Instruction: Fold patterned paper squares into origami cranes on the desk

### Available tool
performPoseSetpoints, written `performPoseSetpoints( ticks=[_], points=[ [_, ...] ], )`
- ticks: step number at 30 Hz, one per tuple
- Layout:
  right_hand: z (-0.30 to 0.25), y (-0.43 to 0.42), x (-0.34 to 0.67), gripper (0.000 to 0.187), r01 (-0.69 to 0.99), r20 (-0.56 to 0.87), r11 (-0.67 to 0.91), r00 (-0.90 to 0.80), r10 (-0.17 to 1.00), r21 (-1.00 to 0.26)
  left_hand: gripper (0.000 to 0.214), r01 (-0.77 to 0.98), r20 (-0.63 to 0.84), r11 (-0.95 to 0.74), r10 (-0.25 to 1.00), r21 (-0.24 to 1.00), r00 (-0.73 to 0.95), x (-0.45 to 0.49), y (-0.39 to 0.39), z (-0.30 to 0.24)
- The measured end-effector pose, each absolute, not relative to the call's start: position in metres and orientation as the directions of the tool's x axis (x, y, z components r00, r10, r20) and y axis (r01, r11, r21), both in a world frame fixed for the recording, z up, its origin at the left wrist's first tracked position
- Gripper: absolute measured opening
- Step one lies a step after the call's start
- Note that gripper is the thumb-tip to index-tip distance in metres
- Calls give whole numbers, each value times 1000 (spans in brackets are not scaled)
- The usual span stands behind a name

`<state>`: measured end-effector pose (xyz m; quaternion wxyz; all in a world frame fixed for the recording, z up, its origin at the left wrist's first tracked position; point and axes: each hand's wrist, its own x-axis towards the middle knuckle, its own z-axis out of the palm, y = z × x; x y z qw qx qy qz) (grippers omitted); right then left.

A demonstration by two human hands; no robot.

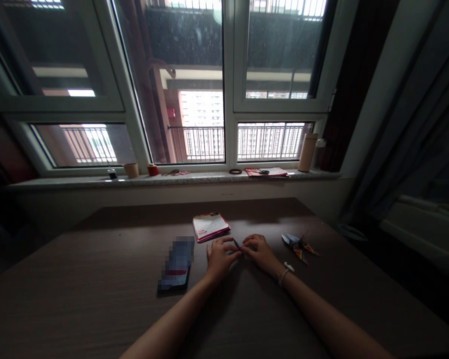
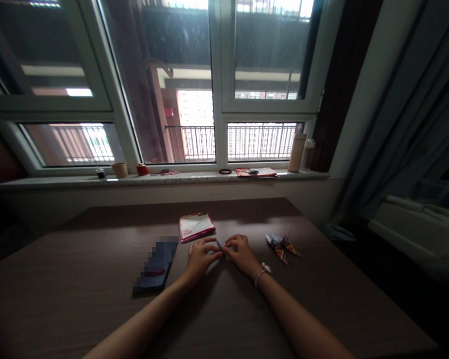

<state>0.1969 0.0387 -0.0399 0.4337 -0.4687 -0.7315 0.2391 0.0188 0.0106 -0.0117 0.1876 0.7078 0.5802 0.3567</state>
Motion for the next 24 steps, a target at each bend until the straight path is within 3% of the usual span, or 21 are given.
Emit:
performPoseSetpoints(
  ticks=[24],
  points=[
    [-38,39,199,11,439,400,426,-155,903,-791,10,694,263,-234,962,681,66,18,14,-13]
  ],
)
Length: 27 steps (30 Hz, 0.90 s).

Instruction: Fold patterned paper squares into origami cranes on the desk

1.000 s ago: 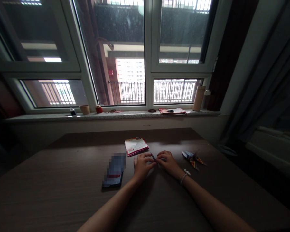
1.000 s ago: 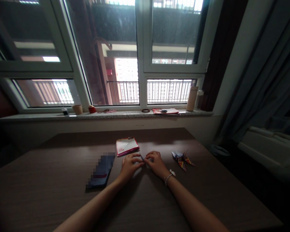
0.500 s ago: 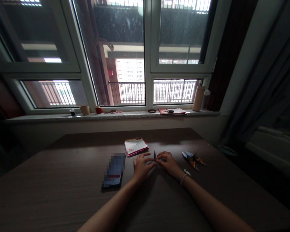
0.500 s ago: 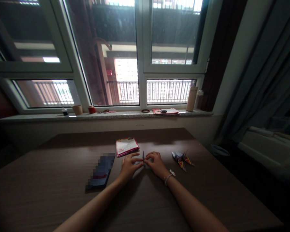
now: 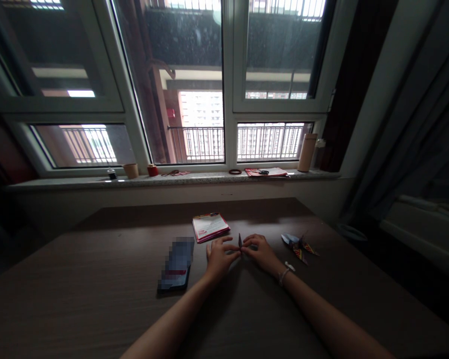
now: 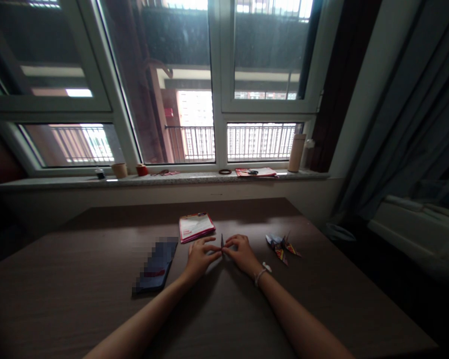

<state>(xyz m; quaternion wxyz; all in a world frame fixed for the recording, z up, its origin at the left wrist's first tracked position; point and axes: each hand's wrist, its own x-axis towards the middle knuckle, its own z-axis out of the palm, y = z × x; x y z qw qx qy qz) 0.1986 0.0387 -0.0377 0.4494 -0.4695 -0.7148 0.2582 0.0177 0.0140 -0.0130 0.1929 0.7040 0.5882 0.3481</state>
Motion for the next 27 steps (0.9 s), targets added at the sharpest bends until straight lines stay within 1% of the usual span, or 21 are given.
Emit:
performPoseSetpoints(
  ticks=[6,15,20,27],
  points=[
    [-37,38,198,8,465,399,426,-160,903,-776,11,702,249,-219,967,678,61,17,17,-15],
    [-38,39,199,9,486,384,430,-197,902,-761,15,727,244,-197,969,658,42,16,24,-21],
    [-40,40,199,11,489,395,429,-177,902,-760,14,727,243,-186,970,661,27,16,25,-23],
    [-40,41,200,8,499,403,417,-142,904,-759,15,715,266,-199,964,670,19,17,23,-26]
  ],
)
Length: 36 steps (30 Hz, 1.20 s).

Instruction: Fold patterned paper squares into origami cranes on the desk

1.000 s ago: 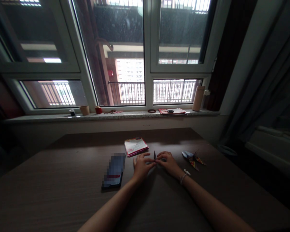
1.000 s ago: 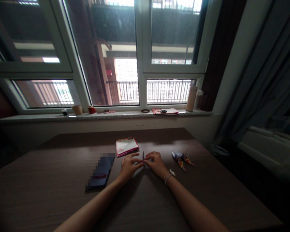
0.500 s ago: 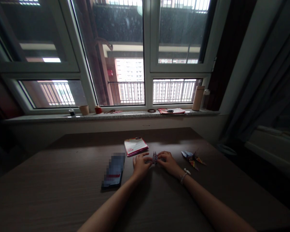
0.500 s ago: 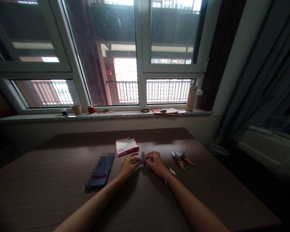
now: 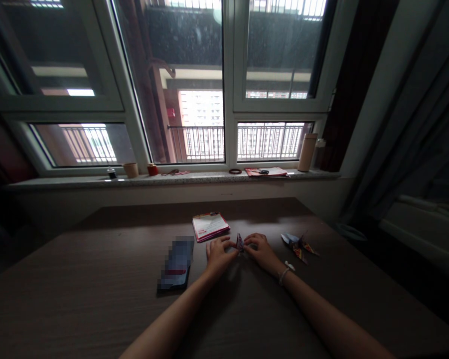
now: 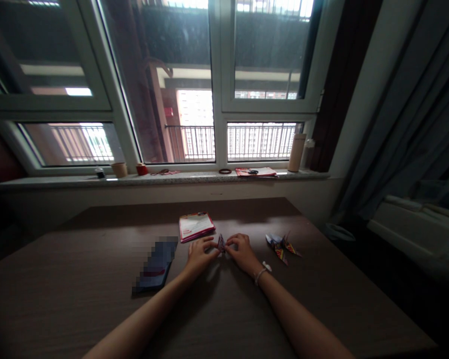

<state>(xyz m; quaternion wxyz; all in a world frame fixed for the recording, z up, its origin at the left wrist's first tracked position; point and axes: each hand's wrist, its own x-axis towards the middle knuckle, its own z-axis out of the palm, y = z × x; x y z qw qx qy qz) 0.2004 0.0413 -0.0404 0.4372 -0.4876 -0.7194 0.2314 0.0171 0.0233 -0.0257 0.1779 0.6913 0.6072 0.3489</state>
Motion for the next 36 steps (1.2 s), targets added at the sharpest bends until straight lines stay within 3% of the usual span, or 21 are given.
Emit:
performPoseSetpoints(
  ticks=[17,26,36],
  points=[
    [-41,41,200,11,509,393,416,-159,906,-753,9,725,262,-205,964,657,36,16,23,-20],
    [-37,43,210,25,527,352,406,-205,913,-746,11,675,247,-201,969,710,28,14,24,-18],
    [-41,44,208,15,495,362,434,-239,901,-753,14,678,267,-201,964,708,7,14,26,-22]
  ],
)
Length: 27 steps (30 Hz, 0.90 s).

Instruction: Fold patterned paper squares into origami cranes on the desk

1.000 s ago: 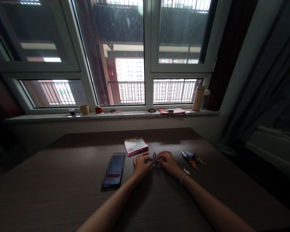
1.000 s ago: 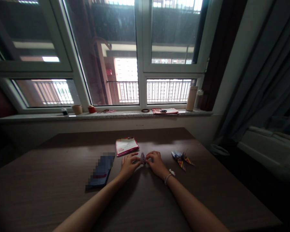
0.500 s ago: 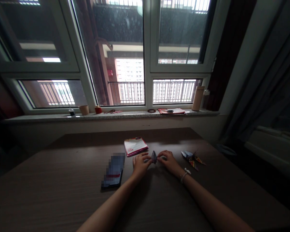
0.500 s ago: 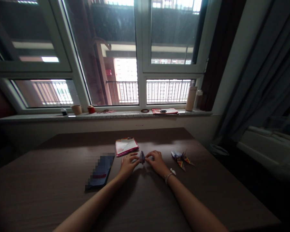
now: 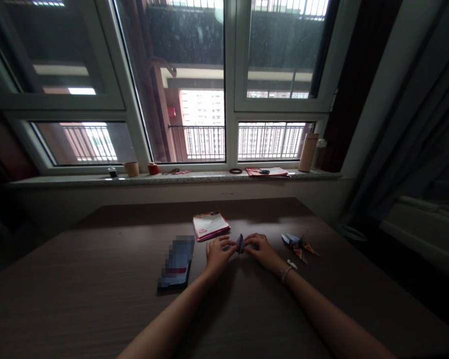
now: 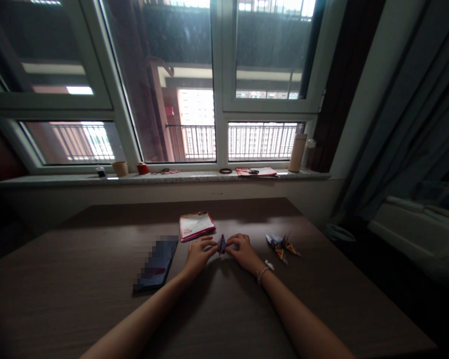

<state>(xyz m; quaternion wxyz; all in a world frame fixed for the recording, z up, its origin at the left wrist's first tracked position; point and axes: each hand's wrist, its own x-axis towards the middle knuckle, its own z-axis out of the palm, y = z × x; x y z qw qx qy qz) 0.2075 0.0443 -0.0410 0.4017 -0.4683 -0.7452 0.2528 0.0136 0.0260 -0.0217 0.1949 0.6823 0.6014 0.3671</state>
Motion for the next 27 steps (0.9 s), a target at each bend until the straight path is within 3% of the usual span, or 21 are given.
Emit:
performPoseSetpoints(
  ticks=[7,22,27],
  points=[
    [-39,44,207,12,494,381,413,-169,909,-765,17,697,296,-222,955,682,14,15,21,-19],
    [-36,40,204,19,402,372,441,-239,897,-803,14,724,265,-208,964,658,36,16,21,-20],
    [-37,41,206,20,414,335,391,-204,920,-822,26,730,218,-190,974,657,57,16,20,-19]
  ],
)
